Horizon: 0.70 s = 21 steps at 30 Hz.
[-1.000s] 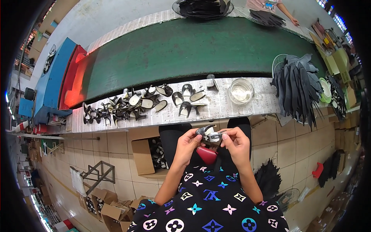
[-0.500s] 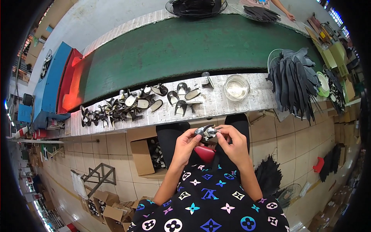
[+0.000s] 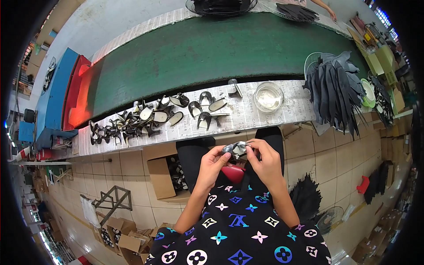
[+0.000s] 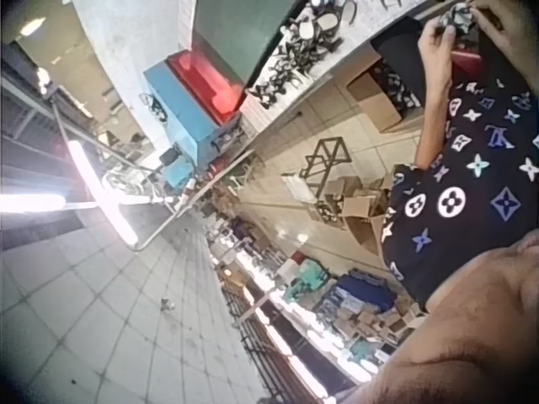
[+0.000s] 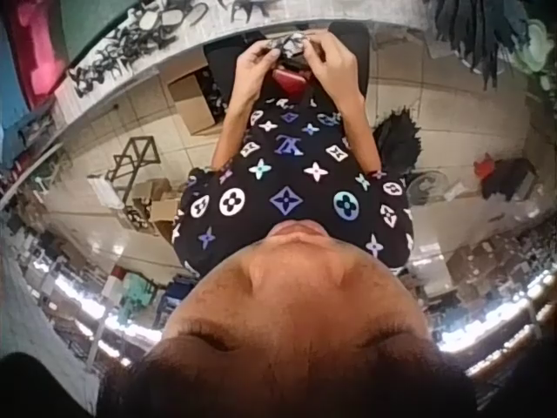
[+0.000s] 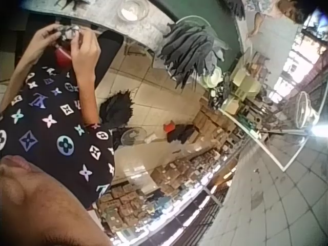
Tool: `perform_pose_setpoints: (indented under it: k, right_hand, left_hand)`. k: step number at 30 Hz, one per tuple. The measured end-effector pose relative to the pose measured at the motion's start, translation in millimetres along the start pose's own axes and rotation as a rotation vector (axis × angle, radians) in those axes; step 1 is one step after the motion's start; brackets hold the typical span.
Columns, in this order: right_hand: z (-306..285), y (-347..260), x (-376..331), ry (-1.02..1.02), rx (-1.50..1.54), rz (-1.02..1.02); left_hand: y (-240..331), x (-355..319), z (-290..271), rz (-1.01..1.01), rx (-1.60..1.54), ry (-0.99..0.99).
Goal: Apply adhesive to small shoe components and assemble them.
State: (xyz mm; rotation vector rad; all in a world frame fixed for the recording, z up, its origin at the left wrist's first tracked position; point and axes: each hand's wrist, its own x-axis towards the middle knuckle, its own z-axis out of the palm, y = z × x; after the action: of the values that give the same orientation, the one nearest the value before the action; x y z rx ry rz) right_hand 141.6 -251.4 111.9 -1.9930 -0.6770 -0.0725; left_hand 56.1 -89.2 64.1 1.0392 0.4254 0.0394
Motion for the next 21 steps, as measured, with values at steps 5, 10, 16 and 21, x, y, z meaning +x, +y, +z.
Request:
perform_pose_setpoints:
  k: [5,10,16,21]
  right_hand:
    - [-3,3,1,0.041,-0.058,-0.012]
    - [-9,2,0,0.063,-0.061,0.043]
    - [-18,5,-3,0.144,0.165,0.227]
    - [-17,0,-5,0.139,0.239,0.242]
  left_hand:
    - [-4,2,-4,-0.013,0.009,-0.013]
    - [-7,3,-8,-0.04,-0.016,-0.043]
    - [-1,1,-9,-0.099,-0.164,-0.075]
    - [2,0,-6,-0.086,-0.185,-0.058]
